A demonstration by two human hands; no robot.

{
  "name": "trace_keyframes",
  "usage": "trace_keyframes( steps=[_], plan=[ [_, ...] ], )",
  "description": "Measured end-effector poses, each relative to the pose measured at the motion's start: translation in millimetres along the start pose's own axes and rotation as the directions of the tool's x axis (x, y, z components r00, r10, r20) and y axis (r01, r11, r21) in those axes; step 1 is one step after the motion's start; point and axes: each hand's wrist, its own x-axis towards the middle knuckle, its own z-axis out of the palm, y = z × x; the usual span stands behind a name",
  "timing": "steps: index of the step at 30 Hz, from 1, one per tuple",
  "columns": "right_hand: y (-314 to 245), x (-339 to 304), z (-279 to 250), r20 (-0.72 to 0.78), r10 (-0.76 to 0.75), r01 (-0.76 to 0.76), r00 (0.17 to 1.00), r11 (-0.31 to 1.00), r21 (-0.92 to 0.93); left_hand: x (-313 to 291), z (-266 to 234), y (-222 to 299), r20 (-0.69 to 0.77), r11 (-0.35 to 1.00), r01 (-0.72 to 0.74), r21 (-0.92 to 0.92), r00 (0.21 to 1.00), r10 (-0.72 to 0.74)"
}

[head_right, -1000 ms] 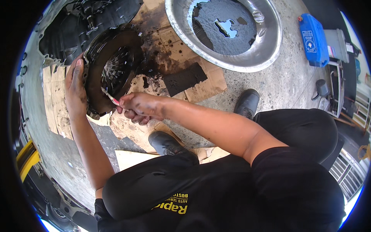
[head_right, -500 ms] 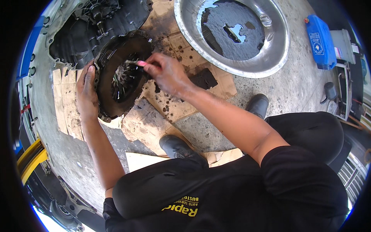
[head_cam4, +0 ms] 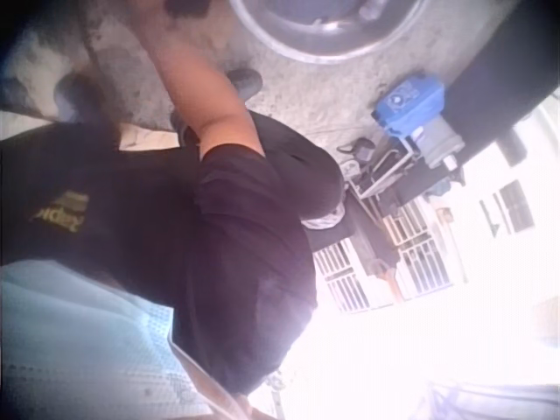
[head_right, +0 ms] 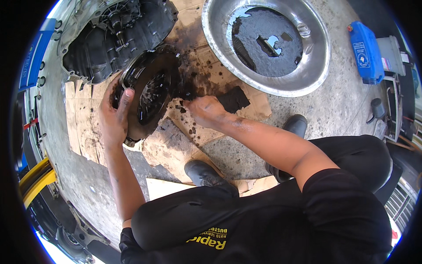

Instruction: The person sits on the floor and cleans a clutch assembly by hand and with a toothbrush, repeatedly dipping the brush into a metal basin of liquid and scrubbing the part's surfaces and crevices.

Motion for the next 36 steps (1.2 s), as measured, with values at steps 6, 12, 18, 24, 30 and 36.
trace_keyframes(
  steps=[6, 12, 18, 24, 30, 36],
  plan=[
    [66, 21, -22, 0.009, 0.126, -0.125, 0.992, 0.986, -0.108, -21, 13, 11, 0.053, 0.954, -0.231, 0.189, 0.973, 0.225],
    [54, 21, -58, 0.346, 0.307, -0.231, 0.887, 0.942, -0.242, -35, 11, 12, 0.363, 0.835, -0.479, 0.271, 0.854, 0.372],
    [61, 4, -43, 0.485, 0.255, -0.19, 0.837, 0.965, -0.178, -38, -1, 17, 0.527, 0.656, -0.611, 0.444, 0.77, 0.36],
    [67, -5, -39, 0.473, 0.26, -0.225, 0.842, 0.966, -0.13, -60, -7, -26, 0.182, 0.698, -0.484, 0.528, 0.867, 0.464],
    [77, 0, -44, 0.542, 0.558, -0.579, 0.628, 0.801, -0.154, -112, -5, -58, 0.012, 0.701, -0.295, 0.649, 0.926, 0.378],
    [87, -5, -56, 0.561, 0.367, -0.439, 0.742, 0.899, -0.008, -122, -1, -82, -0.232, 0.893, -0.191, 0.407, 0.924, 0.304]
  ],
)
